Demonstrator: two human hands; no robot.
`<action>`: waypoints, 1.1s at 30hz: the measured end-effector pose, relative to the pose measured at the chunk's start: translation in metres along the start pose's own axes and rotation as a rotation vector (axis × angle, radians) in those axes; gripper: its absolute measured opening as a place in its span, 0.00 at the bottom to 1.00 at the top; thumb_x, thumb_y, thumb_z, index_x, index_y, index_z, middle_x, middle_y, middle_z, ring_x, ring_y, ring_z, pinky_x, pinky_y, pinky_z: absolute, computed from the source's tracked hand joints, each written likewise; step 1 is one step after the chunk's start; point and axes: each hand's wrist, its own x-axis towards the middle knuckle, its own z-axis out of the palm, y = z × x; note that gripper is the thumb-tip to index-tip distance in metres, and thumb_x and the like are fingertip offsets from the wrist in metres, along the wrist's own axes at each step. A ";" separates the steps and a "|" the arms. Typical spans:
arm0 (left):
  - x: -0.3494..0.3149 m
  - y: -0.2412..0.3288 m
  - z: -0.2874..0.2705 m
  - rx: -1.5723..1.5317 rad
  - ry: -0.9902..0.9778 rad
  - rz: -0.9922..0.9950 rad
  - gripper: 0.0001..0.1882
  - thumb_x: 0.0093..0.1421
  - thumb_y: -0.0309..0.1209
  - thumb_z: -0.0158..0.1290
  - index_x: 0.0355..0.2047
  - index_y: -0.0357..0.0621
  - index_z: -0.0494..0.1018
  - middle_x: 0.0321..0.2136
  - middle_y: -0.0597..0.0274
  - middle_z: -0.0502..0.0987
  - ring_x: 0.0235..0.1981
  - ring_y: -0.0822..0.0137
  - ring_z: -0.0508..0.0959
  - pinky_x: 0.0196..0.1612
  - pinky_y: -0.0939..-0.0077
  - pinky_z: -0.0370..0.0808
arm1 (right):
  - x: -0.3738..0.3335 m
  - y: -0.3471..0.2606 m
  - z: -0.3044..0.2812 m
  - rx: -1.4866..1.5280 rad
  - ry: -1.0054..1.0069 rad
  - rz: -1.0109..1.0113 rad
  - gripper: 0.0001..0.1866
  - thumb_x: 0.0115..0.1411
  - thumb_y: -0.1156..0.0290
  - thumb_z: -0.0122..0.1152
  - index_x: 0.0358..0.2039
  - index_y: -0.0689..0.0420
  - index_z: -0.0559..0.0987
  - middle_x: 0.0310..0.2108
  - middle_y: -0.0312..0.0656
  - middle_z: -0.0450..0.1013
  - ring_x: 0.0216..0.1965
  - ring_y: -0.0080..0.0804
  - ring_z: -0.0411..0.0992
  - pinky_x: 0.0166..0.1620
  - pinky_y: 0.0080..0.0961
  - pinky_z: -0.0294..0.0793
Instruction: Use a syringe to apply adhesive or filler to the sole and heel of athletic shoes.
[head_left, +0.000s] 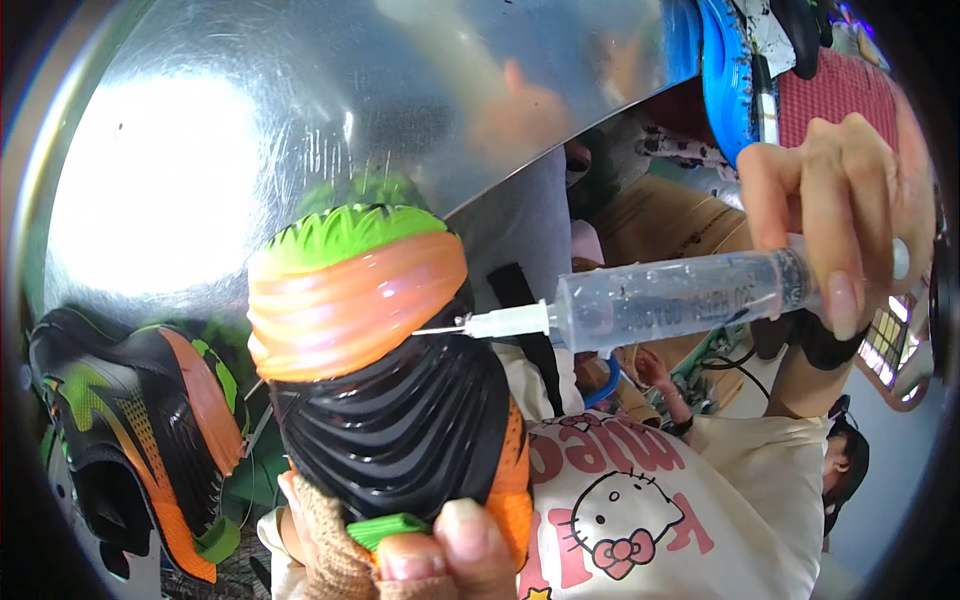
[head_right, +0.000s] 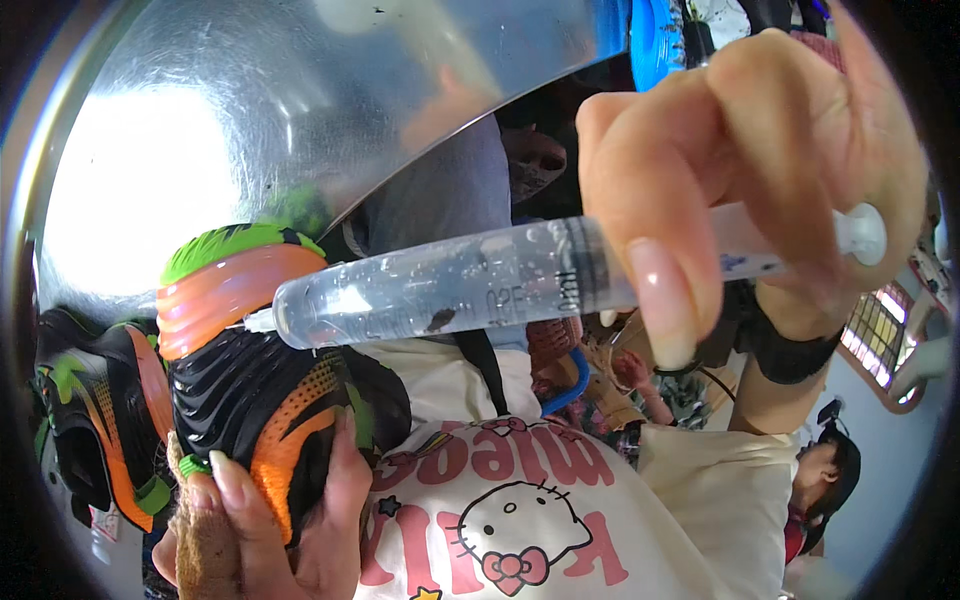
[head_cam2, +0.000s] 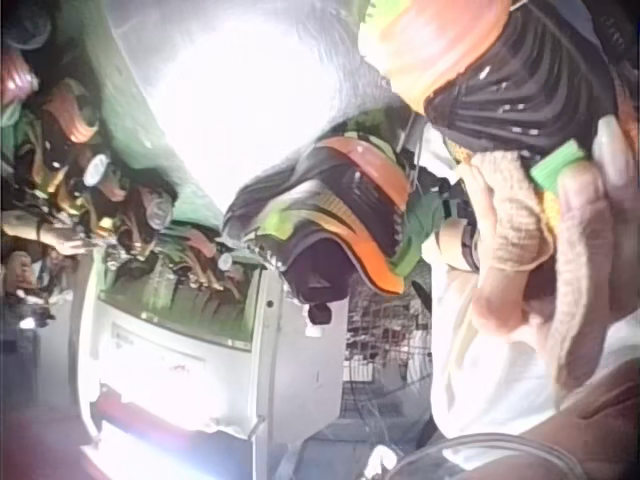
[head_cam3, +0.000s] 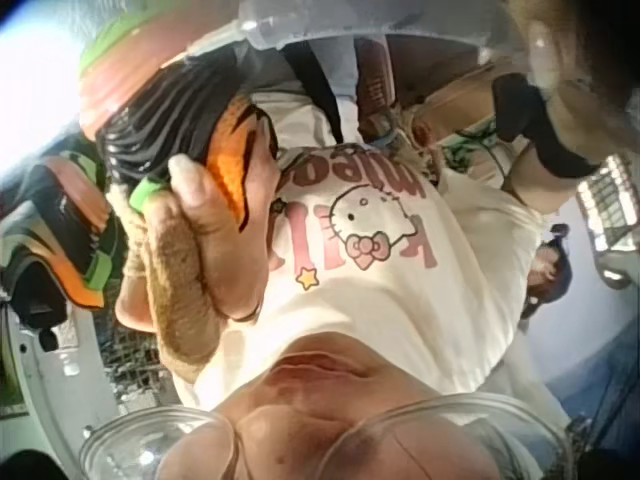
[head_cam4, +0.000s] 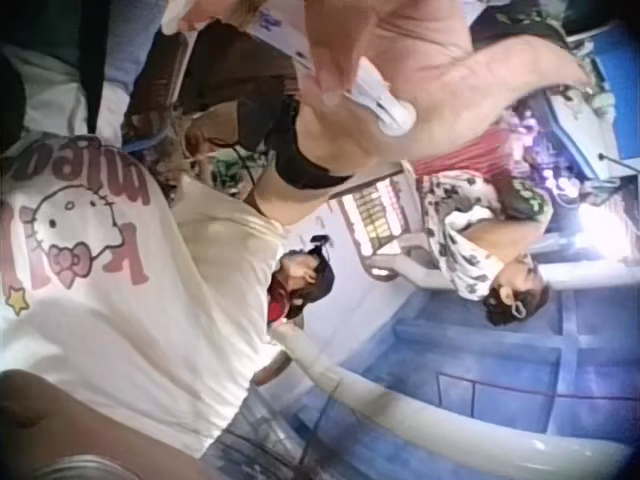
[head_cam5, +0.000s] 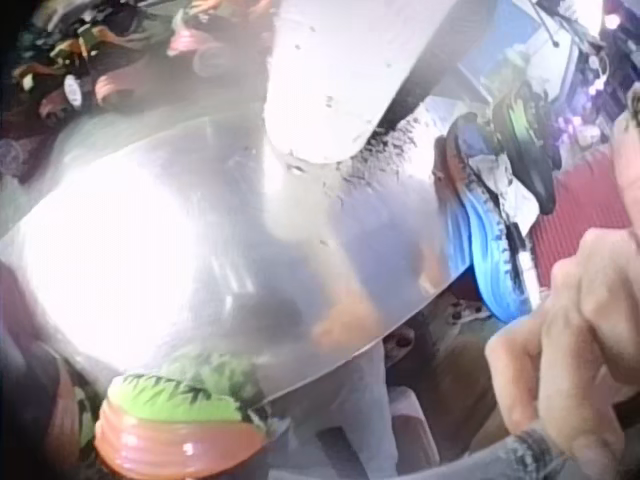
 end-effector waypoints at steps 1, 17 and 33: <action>0.006 -0.001 0.003 -0.019 0.006 0.024 0.24 0.46 0.33 0.71 0.37 0.25 0.77 0.36 0.47 0.76 0.27 0.63 0.80 0.34 0.79 0.82 | -0.012 0.014 0.003 0.041 0.128 -0.015 0.27 0.68 0.67 0.47 0.08 0.51 0.70 0.19 0.40 0.78 0.24 0.32 0.70 0.42 0.19 0.74; 0.006 -0.008 0.005 0.166 0.184 -0.103 0.33 0.42 0.54 0.70 0.35 0.34 0.77 0.34 0.55 0.71 0.34 0.68 0.71 0.37 0.84 0.70 | 0.031 0.107 0.038 0.465 0.198 -0.262 0.47 0.69 0.44 0.08 0.04 0.51 0.69 0.18 0.44 0.77 0.23 0.35 0.61 0.32 0.25 0.62; 0.006 -0.006 -0.009 0.105 0.127 -0.326 0.18 0.53 0.28 0.62 0.42 0.36 0.69 0.43 0.54 0.67 0.47 0.60 0.73 0.49 0.71 0.77 | -0.028 0.085 0.050 0.378 0.418 -0.520 0.36 0.69 0.45 0.38 0.06 0.49 0.68 0.29 0.28 0.70 0.36 0.39 0.66 0.40 0.29 0.58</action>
